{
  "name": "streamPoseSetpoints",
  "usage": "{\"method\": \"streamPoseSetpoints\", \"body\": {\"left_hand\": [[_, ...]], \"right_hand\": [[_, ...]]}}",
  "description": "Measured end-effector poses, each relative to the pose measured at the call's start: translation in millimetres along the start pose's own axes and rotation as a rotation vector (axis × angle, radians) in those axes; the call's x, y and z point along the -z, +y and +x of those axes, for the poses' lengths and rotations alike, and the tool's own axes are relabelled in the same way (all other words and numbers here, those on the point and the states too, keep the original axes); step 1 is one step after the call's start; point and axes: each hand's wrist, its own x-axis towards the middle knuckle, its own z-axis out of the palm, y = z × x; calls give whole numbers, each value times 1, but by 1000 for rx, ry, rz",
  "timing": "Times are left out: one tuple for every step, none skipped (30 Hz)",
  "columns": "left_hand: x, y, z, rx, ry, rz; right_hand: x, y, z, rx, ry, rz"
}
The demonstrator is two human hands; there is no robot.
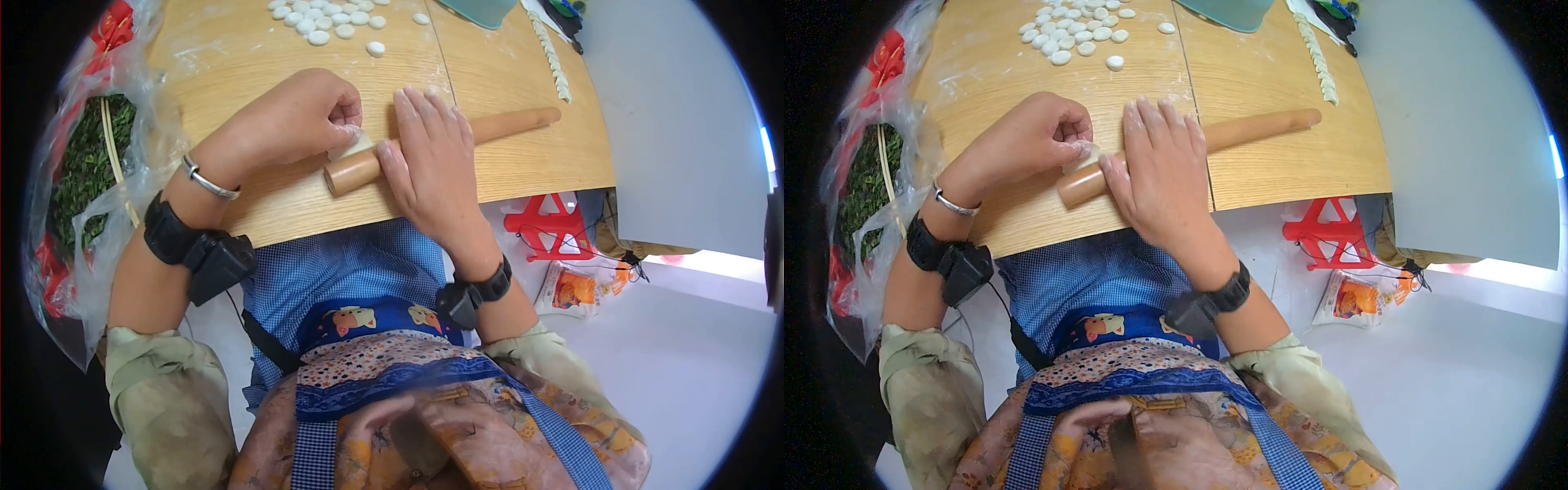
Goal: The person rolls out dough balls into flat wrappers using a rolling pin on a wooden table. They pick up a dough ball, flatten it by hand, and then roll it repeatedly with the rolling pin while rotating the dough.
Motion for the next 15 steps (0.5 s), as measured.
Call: {"method": "streamPoseSetpoints", "body": {"left_hand": [[1,-1,1,11,-8,-4],[1,-2,1,21,-18,-9],[2,-1,1,19,-17,-9],[4,0,1,44,-31,-46],[5,2,1,69,-46,-83],[5,2,1,66,-47,-83],[6,2,1,70,-62,-83],[6,2,1,75,-77,-83],[5,2,1,73,-78,-83],[3,3,1,50,-58,-33],[2,3,1,27,-38,17],[1,2,1,29,-37,16],[0,0,1,6,-5,20],[0,-1,0,-17,27,25],[1,0,0,-14,28,24]], "right_hand": [[6,-2,-9,2,0,-1],[11,-4,-19,-14,-40,4],[16,-6,-27,-31,-80,9],[20,-6,-34,-31,-79,6],[24,-7,-41,-28,-96,2],[27,-6,-45,-26,-112,-3],[28,-5,-45,-28,-111,-5],[28,-5,-46,-26,-112,2],[28,-5,-46,-24,-114,10],[27,-5,-45,-25,-114,10],[24,-5,-41,-26,-100,11],[21,-5,-36,-25,-87,13],[18,-5,-31,-22,-89,15],[15,-4,-25,-15,-67,20],[12,-3,-19,-10,-46,25]]}}
